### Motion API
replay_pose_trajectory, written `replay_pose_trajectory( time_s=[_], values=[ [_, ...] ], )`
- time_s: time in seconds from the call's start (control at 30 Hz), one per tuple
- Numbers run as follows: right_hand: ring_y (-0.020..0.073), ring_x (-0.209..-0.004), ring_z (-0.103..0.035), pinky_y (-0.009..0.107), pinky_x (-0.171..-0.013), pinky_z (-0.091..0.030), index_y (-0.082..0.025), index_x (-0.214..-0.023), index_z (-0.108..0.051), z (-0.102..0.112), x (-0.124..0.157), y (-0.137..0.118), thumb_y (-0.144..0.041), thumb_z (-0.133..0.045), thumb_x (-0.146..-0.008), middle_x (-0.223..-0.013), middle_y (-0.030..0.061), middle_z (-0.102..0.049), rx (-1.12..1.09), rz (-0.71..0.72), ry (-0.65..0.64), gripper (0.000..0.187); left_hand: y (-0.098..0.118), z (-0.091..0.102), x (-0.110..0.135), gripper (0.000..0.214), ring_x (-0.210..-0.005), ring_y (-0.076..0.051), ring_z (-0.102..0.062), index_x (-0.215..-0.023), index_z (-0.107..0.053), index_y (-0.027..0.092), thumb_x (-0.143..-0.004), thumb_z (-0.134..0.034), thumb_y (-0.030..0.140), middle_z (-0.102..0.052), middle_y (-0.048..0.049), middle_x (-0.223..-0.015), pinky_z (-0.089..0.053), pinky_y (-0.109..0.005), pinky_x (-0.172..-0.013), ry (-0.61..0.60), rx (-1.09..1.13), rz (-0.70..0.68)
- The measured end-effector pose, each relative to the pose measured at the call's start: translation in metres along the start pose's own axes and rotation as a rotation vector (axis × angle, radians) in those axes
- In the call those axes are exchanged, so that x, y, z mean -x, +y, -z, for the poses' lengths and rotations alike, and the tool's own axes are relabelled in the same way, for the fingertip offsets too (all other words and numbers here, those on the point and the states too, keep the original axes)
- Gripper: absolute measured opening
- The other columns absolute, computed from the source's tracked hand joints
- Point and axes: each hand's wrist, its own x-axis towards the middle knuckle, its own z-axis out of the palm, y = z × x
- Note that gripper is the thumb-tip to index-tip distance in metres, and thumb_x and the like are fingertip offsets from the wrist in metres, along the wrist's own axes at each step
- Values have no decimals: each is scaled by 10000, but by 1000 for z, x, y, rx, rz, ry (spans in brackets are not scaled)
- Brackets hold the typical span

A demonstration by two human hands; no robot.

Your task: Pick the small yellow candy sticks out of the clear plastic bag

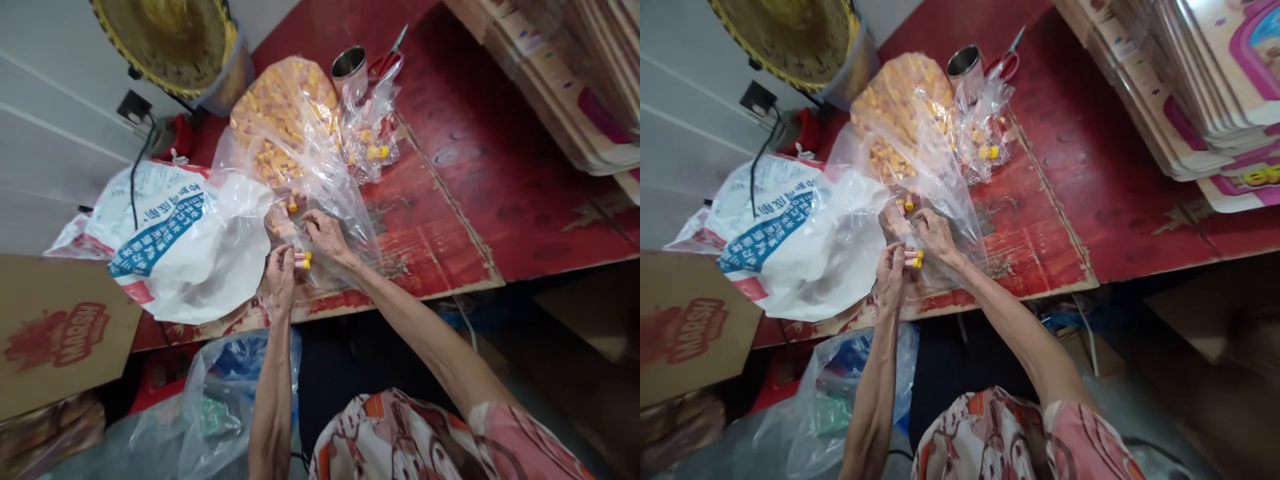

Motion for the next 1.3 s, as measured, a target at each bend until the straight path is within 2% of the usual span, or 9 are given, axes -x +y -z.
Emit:
replay_pose_trajectory(
  time_s=[0.1,0.2,0.33,0.47,0.6,0.77,0.93,1.0,1.3],
  values=[
    [184,-827,-663,275,-842,-521,-181,-1170,-687,1,1,-1,-165,-452,-983,-932,33,-723,29,-13,-19,300,0,-1,6,412,-905,-185,-724,-1175,-631,227,-1044,-567,612,-731,-76,-1078,-596,-293,-812,70,-124,-99],
    [183,-818,-654,278,-849,-516,-180,-1183,-680,2,3,-2,-157,-446,-1000,-943,32,-720,82,8,-55,298,-3,-6,8,315,-944,-203,-693,-1128,-647,219,-1077,-549,514,-706,-86,-1060,-576,-320,-885,159,-415,-328],
    [191,-821,-646,286,-861,-513,-186,-1175,-674,2,2,-2,-154,-440,-1011,-928,29,-709,125,14,-67,287,-8,-8,-3,250,-938,-206,-670,-1118,-650,208,-1094,-529,425,-678,-89,-1049,-561,-316,-884,50,-538,-490],
    [189,-833,-634,285,-874,-505,-181,-1139,-667,3,2,-5,-123,-435,-1000,-909,20,-687,116,12,-80,277,-8,3,-10,282,-935,-189,-672,-1238,-660,221,-1078,-582,440,-693,-68,-1100,-566,-312,-920,50,-421,-349],
    [172,-822,-612,278,-890,-494,-173,-1126,-662,6,3,-9,-105,-439,-998,-891,2,-656,129,42,-93,267,-5,14,-4,299,-903,-171,-673,-1252,-662,219,-1093,-556,449,-702,-46,-1073,-558,-261,-824,91,-360,-200],
    [184,-846,-635,280,-895,-500,-196,-1120,-665,6,3,-8,-114,-449,-1002,-906,12,-668,146,39,-100,260,2,7,8,190,-995,-199,-660,-1128,-676,208,-1083,-588,371,-673,-74,-1101,-548,-294,-911,202,-474,-423],
    [202,-901,-660,311,-922,-491,-160,-1140,-673,4,2,-2,-116,-443,-984,-966,55,-714,156,49,-114,281,11,-9,5,145,-1062,-212,-660,-1052,-696,229,-1081,-554,235,-637,-85,-1138,-545,-311,-936,-69,-679,-546],
    [202,-888,-661,311,-914,-489,-160,-1126,-676,4,2,1,-126,-450,-968,-969,60,-722,157,64,-100,278,10,-10,-2,141,-1030,-207,-663,-1064,-693,226,-1087,-557,256,-636,-80,-1114,-555,-316,-929,-87,-657,-544],
    [229,-843,-666,328,-887,-503,-172,-1140,-687,0,1,4,-171,-446,-973,-928,65,-725,181,76,-86,293,-8,-15,-7,312,-908,-176,-682,-1296,-606,220,-1073,-612,439,-702,-69,-1121,-572,-294,-860,330,-407,-351]
  ],
)
